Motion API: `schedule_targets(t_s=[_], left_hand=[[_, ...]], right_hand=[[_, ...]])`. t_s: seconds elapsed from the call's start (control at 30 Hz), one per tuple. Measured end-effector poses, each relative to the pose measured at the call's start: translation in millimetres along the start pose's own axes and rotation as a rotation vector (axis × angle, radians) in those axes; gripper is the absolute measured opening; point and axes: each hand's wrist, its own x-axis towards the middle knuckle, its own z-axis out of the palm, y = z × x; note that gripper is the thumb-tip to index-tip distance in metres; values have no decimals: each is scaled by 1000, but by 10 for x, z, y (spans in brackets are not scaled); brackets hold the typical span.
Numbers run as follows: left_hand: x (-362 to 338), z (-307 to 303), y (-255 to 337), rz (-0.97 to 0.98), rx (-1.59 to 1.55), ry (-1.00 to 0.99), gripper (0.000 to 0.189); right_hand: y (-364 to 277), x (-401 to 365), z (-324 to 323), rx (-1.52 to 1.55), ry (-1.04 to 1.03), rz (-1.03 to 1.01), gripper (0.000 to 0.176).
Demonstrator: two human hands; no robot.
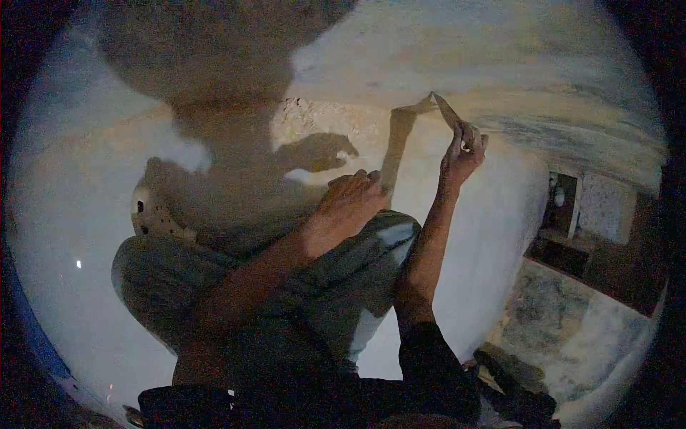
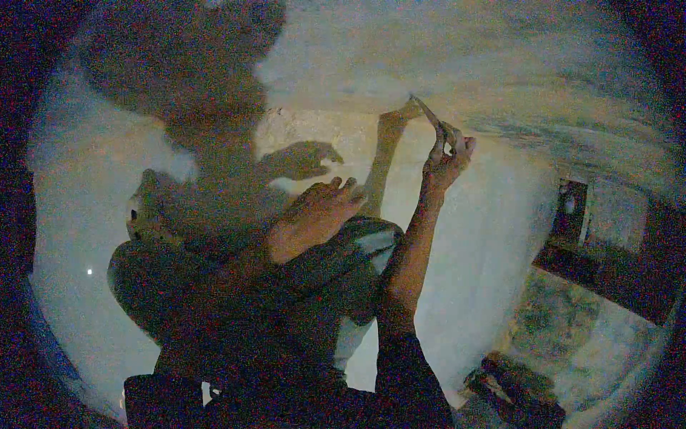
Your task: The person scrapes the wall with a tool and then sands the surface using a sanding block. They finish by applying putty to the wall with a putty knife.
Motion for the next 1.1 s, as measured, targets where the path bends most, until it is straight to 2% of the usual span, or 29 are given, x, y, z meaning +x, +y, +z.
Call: schedule_targets(t_s=[0.27, 0.33, 0.37, 0.43, 0.53, 0.67, 0.77, 0.83, 0.87, 0.93, 1.0, 1.07, 1.1], left_hand=[[27, -43, -9, -65, -51, -126, 25], [11, -81, -68, -6, -36, -221, 41], [34, -126, -70, -7, -38, -222, 41], [103, -220, -49, -94, -108, -377, 40], [111, -216, -44, -100, -113, -407, 41], [70, -177, -25, -82, -95, -335, 40], [89, -168, -25, -71, -88, -339, 42], [85, -104, -31, -70, -71, -249, 24], [66, -45, -36, -62, -71, -254, 24], [34, 22, -49, -25, -38, -83, 28], [22, 16, -74, -15, -23, -126, 29], [64, -42, -54, -4, -8, -171, 31], [92, -84, -43, -37, -35, -253, 32]], right_hand=[[-99, 38, -83, -143, -48, -13, 11], [-155, 54, -88, -92, -91, 29, 10], [-133, 54, -69, -92, -92, 30, 10], [-99, 78, -30, -76, -56, -88, 9], [-165, 96, -30, -102, -58, -89, 10], [8, 53, 43, -70, -21, -132, 10], [-74, 75, 70, -24, -20, -65, 11], [-44, 76, 84, -104, -103, -35, 15], [-19, 68, 82, -110, -98, -29, 15], [81, 24, 106, -86, -75, -9, 9], [172, 7, 163, -68, -46, 4, 8], [216, -10, 177, 36, 16, -183, 10], [160, -7, 126, -20, -51, -111, 12]])
